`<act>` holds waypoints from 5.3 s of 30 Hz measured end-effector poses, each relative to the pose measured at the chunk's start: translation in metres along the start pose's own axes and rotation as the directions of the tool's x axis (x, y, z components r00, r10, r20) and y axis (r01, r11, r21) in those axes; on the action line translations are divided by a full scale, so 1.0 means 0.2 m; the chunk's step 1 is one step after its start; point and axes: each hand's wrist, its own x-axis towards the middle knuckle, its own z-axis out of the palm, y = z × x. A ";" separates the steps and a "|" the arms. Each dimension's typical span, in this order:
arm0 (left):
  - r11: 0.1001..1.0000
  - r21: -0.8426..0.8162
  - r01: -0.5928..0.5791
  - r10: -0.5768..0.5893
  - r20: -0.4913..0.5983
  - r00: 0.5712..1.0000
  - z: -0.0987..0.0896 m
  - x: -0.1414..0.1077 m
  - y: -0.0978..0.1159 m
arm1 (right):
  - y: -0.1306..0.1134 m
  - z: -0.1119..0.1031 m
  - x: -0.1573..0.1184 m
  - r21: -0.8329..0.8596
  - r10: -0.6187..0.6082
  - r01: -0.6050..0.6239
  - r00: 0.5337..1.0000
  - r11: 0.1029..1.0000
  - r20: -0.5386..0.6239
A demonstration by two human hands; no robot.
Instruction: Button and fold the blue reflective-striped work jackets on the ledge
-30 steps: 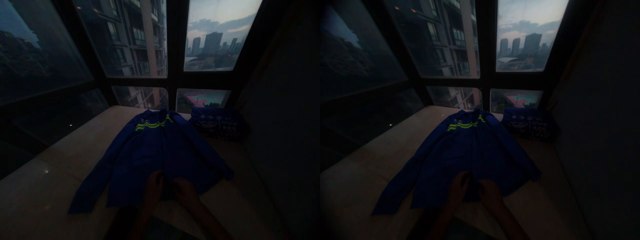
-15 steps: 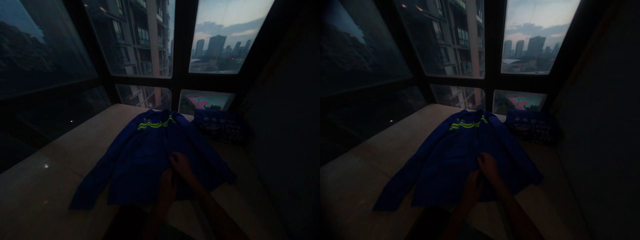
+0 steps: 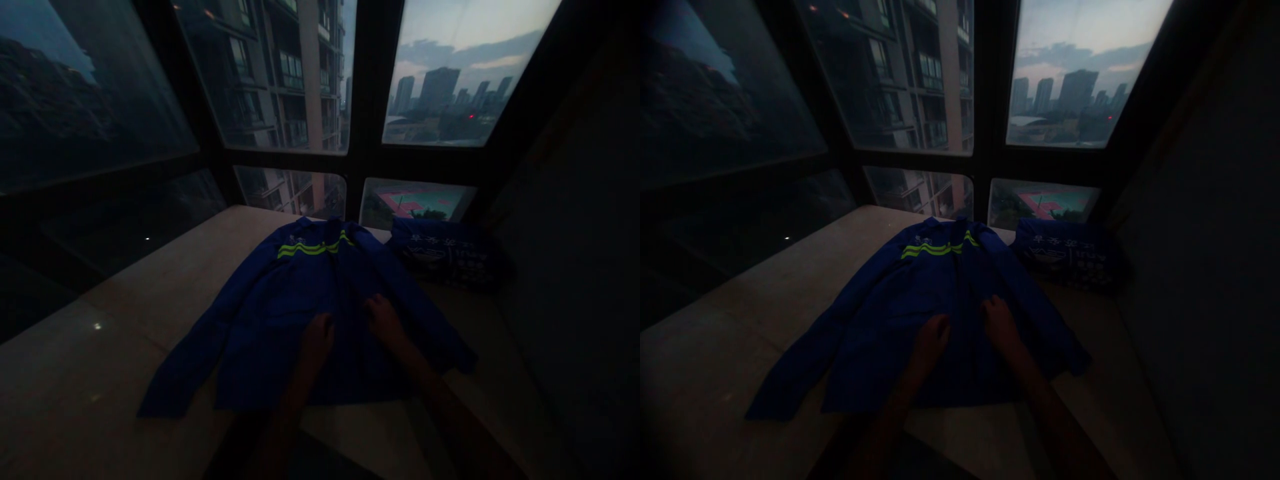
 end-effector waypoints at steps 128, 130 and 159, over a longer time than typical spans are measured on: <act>0.979 -0.193 -0.066 0.014 -0.259 0.966 0.14 0.03 -0.16 | -0.22 0.24 0.01 0.279 0.163 -0.233 0.954 0.932 0.250; 0.995 -0.068 -0.068 0.047 -0.274 0.961 0.14 0.03 -0.15 | -0.23 0.26 -0.04 0.225 0.161 -0.197 0.973 0.954 0.166; 0.966 0.254 0.045 -0.073 0.103 0.992 -0.01 0.46 -0.10 | -0.23 0.44 0.24 0.358 0.267 -0.162 0.926 0.920 -0.266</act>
